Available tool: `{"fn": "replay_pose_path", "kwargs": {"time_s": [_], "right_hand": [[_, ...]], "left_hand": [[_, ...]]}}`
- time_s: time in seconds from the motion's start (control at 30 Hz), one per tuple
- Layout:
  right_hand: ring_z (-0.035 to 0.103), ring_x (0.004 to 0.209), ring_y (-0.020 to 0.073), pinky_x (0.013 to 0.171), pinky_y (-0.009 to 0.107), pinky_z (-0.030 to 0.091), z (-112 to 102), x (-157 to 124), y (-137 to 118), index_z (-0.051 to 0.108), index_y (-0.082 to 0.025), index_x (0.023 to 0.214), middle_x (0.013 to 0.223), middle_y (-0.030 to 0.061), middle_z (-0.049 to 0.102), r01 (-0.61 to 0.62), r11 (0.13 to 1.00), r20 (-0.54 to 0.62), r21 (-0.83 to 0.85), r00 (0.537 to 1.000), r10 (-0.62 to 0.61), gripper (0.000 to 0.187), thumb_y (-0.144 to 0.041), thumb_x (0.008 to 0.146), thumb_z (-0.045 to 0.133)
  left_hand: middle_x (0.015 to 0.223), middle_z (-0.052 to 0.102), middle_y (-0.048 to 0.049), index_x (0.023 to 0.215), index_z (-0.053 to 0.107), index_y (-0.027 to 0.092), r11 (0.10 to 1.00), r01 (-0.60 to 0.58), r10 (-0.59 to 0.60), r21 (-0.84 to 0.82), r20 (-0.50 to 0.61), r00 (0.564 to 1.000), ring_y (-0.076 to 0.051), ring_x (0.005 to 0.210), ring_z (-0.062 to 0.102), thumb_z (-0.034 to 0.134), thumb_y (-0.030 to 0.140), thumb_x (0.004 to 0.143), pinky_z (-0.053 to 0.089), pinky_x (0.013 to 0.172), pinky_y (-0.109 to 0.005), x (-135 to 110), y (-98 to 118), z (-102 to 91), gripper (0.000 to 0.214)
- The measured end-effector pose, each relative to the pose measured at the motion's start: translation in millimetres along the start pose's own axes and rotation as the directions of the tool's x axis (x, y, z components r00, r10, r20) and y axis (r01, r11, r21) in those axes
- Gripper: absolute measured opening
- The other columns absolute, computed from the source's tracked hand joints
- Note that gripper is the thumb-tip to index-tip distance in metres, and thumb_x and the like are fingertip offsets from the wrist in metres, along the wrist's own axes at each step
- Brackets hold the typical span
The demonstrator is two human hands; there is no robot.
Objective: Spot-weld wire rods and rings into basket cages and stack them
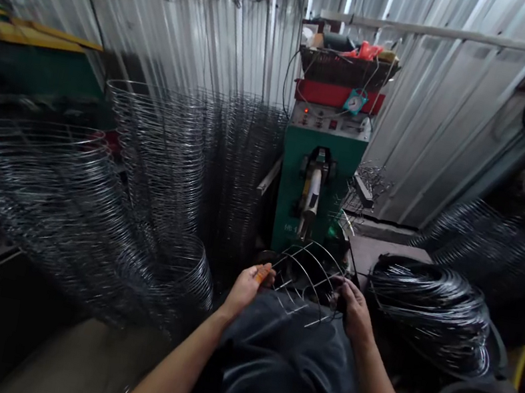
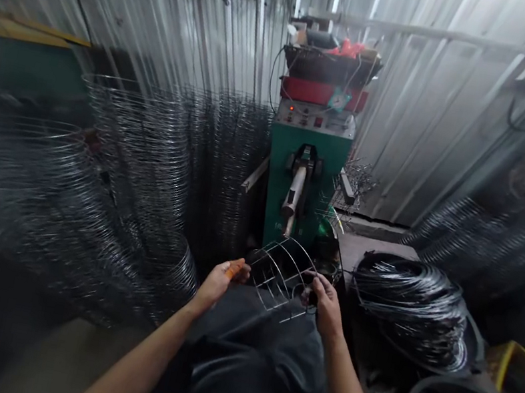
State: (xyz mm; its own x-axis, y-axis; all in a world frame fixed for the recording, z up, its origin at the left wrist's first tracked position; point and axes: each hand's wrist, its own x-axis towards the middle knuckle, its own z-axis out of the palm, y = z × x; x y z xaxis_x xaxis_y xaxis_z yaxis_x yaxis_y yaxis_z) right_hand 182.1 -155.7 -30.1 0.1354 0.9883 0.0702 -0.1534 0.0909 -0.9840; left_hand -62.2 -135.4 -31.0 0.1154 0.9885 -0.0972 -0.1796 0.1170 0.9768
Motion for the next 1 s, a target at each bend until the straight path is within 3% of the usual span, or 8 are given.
{"fn": "replay_pose_path", "kwargs": {"time_s": [0.1, 0.17, 0.27, 0.4, 0.67, 0.8, 0.9, 1.0], "right_hand": [[0.045, 0.044, 0.0135, 0.05, 0.029, 0.042, -1.1, -3.4, 17.9, 0.063, -0.025, 0.085, 0.049, -0.003, 0.048, 0.103, 0.994, -0.076, 0.019, 0.992, -0.102, 0.032, -0.054, 0.076, 0.053], [0.05, 0.049, 0.0172, 0.058, 0.035, 0.046, -3.1, -5.4, 27.1, 0.064, -0.026, 0.079, 0.053, 0.0001, 0.053, 0.109, 0.994, -0.004, -0.012, 0.994, -0.109, 0.036, -0.059, 0.075, 0.051], [0.059, 0.074, 0.025, 0.079, 0.042, 0.044, -5.6, -5.3, 31.4, 0.068, -0.025, 0.073, 0.071, 0.0064, 0.065, 0.104, 0.981, 0.277, -0.166, 0.959, -0.054, 0.039, -0.06, 0.074, 0.05], [0.058, 0.09, 0.0247, 0.093, 0.042, 0.035, -5.1, -1.1, 33.7, 0.071, -0.027, 0.094, 0.089, 0.0055, 0.069, 0.258, 0.863, 0.618, -0.435, 0.782, 0.078, 0.031, -0.045, 0.082, 0.05], [0.06, 0.095, 0.0234, 0.083, 0.037, 0.04, -5.1, -33.6, 85.8, 0.064, -0.038, 0.106, 0.1, 0.0002, 0.069, 0.508, 0.618, 0.708, -0.6, 0.697, 0.115, 0.03, -0.028, 0.08, 0.052], [0.059, 0.097, 0.0221, 0.084, 0.036, 0.042, -39.8, -36.5, 66.9, 0.059, -0.039, 0.113, 0.116, 0.0, 0.062, 0.459, 0.516, 0.564, -0.724, 0.823, 0.06, 0.04, -0.028, 0.075, 0.055], [0.058, 0.097, 0.0214, 0.085, 0.035, 0.043, -98.1, -18.9, 21.8, 0.064, -0.031, 0.108, 0.107, 0.0031, 0.065, 0.226, 0.504, 0.185, -0.834, 0.974, -0.13, 0.031, -0.029, 0.081, 0.05], [0.058, 0.097, 0.0224, 0.091, 0.036, 0.04, -173.6, 6.9, -21.0, 0.067, -0.024, 0.098, 0.101, 0.0066, 0.066, -0.06, 0.514, -0.3, -0.856, 0.867, -0.398, 0.026, -0.032, 0.08, 0.05]], "left_hand": [[0.077, 0.065, -0.0131, 0.087, 0.062, 0.01, 0.883, 0.421, -0.375, -0.205, 0.23, 0.898, -0.019, 0.063, 0.061, 0.043, 0.064, 0.076, 0.046, 0.051, -0.028, 11.1, -15.3, -4.7, 0.058], [0.088, 0.065, -0.0168, 0.096, 0.057, 0.01, 0.764, 0.531, -0.414, -0.367, 0.352, 0.839, -0.024, 0.074, 0.064, 0.038, 0.064, 0.078, 0.05, 0.057, -0.035, 18.5, -17.3, -5.8, 0.061], [0.098, 0.062, -0.0207, 0.099, 0.052, 0.008, 0.653, 0.474, -0.36, -0.591, 0.309, 0.881, -0.027, 0.09, 0.062, 0.037, 0.064, 0.079, 0.05, 0.073, -0.044, 30.1, -11.0, -5.0, 0.061], [0.106, 0.058, -0.0194, 0.108, 0.046, 0.013, 0.671, 0.319, -0.396, -0.669, 0.04, 0.917, -0.029, 0.102, 0.058, 0.041, 0.064, 0.077, 0.048, 0.082, -0.048, 43.4, -6.4, -4.4, 0.059], [0.115, 0.059, -0.0062, 0.087, 0.065, 0.022, 0.958, 0.164, -0.211, -0.237, -0.189, 0.959, -0.026, 0.126, 0.037, 0.065, 0.039, 0.067, 0.033, 0.102, -0.043, 37.3, -33.5, 14.9, 0.026], [0.102, 0.065, -0.0072, 0.086, 0.066, 0.018, 0.968, 0.238, -0.247, -0.081, -0.127, 0.961, -0.027, 0.115, 0.049, 0.073, 0.032, 0.054, 0.035, 0.1, -0.037, 34.4, -42.6, 20.5, 0.035], [0.099, 0.066, -0.0082, 0.087, 0.066, 0.017, 0.953, 0.299, -0.289, 0.043, -0.157, 0.944, -0.026, 0.113, 0.051, 0.073, 0.033, 0.054, 0.036, 0.098, -0.035, 35.1, -44.4, 19.4, 0.037], [0.1, 0.065, -0.0086, 0.09, 0.066, 0.017, 0.939, 0.335, -0.324, 0.081, -0.12, 0.938, -0.026, 0.105, 0.055, 0.075, 0.032, 0.051, 0.043, 0.089, -0.034, 34.8, -44.7, 17.3, 0.042]]}}
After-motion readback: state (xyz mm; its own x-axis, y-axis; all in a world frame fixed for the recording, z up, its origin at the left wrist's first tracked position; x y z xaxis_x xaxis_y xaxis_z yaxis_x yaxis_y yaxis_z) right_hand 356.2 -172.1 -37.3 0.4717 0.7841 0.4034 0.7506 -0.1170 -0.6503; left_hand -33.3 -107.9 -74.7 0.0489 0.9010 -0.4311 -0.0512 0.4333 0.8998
